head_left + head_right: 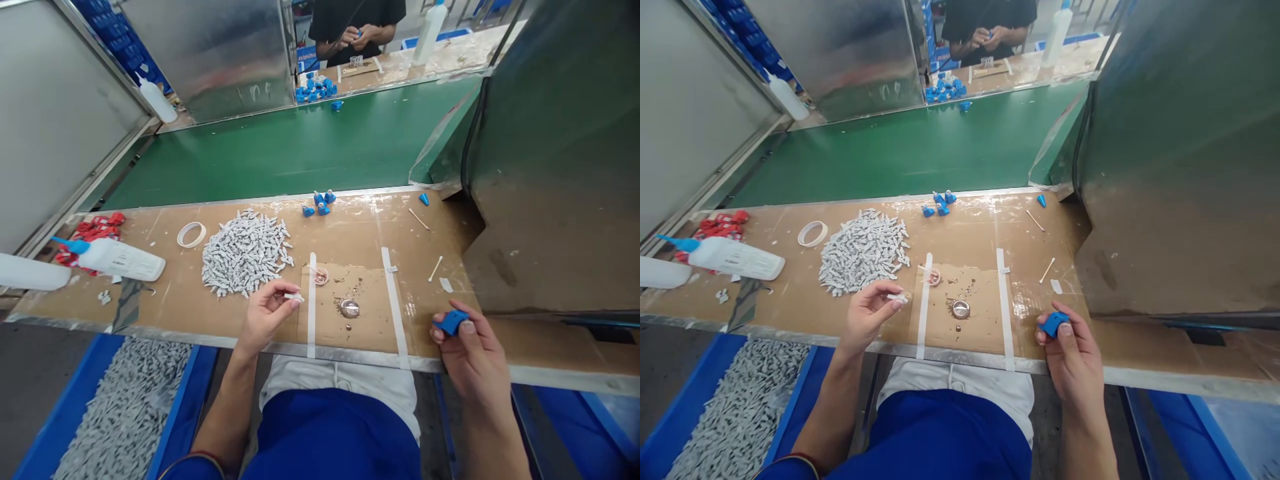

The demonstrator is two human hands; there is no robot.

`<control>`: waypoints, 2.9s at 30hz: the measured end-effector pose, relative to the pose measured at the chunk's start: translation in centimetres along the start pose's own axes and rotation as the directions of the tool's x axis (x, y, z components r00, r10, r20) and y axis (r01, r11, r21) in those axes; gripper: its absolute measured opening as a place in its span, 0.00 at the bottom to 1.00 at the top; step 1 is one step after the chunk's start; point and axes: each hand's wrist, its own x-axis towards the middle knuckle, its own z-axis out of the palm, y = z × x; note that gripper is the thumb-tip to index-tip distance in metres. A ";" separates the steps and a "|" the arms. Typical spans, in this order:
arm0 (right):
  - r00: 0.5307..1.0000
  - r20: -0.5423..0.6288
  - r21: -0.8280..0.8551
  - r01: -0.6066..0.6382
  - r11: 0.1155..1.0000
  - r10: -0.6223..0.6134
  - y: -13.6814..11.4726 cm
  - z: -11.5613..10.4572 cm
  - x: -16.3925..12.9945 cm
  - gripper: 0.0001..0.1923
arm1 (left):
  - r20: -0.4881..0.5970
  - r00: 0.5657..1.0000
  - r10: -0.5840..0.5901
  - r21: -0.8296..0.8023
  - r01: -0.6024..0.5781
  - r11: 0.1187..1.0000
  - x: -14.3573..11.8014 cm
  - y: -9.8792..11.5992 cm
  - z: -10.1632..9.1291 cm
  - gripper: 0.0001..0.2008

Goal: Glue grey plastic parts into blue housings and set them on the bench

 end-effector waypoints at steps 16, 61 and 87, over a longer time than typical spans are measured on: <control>1.000 0.026 -0.017 -0.011 1.000 0.011 0.3 -0.5 0.2 0.22 | 0.024 0.999 0.032 0.116 -0.035 0.993 0.0 -0.1 0.1 0.05; 0.957 0.247 -0.285 0.225 0.932 -0.155 0.6 1.2 -1.7 0.15 | 0.231 0.959 0.167 0.344 -0.241 0.908 -1.8 0.6 0.9 0.05; 0.875 0.393 -0.380 0.434 0.817 -0.283 1.5 0.8 -0.7 0.13 | 0.396 0.910 0.120 0.396 -0.288 0.872 1.1 3.2 4.2 0.03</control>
